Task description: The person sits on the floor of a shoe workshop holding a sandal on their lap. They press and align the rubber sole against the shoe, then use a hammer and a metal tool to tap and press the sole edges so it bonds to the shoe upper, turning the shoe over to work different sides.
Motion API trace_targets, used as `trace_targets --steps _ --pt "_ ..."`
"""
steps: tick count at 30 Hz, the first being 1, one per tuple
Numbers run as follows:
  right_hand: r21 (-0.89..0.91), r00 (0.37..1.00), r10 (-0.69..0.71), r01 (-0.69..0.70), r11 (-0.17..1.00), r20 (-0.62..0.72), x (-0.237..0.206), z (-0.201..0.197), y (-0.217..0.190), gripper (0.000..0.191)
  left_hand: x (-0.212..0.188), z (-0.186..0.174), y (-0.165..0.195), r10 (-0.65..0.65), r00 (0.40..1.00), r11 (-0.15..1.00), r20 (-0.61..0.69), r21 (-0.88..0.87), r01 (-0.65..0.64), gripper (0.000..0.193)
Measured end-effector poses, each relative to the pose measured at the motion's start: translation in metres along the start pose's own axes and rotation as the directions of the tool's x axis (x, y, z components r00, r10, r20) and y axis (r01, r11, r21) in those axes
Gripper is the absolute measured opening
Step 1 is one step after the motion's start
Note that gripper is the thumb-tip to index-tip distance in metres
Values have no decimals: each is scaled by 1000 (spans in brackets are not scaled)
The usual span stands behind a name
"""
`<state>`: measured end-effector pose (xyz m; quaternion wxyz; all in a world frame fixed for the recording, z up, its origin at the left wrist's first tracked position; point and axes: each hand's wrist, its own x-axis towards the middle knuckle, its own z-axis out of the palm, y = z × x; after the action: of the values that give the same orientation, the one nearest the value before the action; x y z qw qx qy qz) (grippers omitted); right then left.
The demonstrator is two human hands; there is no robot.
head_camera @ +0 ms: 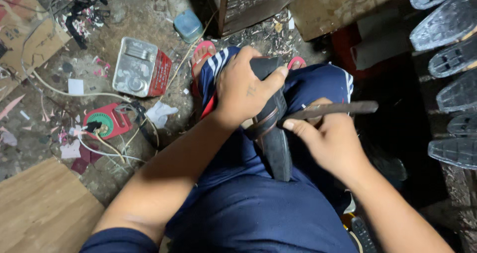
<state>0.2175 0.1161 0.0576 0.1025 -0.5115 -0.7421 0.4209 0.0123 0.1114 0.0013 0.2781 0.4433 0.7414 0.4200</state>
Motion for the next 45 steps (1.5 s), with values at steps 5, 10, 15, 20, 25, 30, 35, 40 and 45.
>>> trace_targets --steps 5,10,15,20,25,30,35,40,45 --pt "227 997 -31 48 973 -76 -15 -1 4 22 -8 -7 4 -30 999 995 32 -92 32 50" --pt "392 963 258 -207 896 -82 -13 3 7 22 -9 -4 1 -11 999 996 33 -90 14 49" --pt "326 973 120 -50 944 -199 -4 29 29 24 2 -5 4 3 1000 1000 -28 -8 -3 49" --pt "341 956 -33 136 930 -291 3 42 17 24 9 -14 4 -14 1000 999 -17 -48 13 46" --pt "138 990 -142 143 980 -14 41 -2 -24 17 7 -10 0 9 999 999 -33 -45 -10 45" --pt "-46 976 -103 114 992 193 62 -29 -34 23 4 -5 -4 -45 998 983 34 -177 50 41" --pt "-6 997 9 -8 1000 72 30 -63 -39 23 -4 13 -5 -129 990 747 -61 -663 56 36" --pt "500 989 -39 106 860 -144 -35 -90 -15 43 -22 -2 -16 20 999 676 -27 -736 -33 41" --pt "407 972 121 -30 913 -200 -68 -7 52 40 -45 -18 -14 234 972 862 2 -464 -206 40"
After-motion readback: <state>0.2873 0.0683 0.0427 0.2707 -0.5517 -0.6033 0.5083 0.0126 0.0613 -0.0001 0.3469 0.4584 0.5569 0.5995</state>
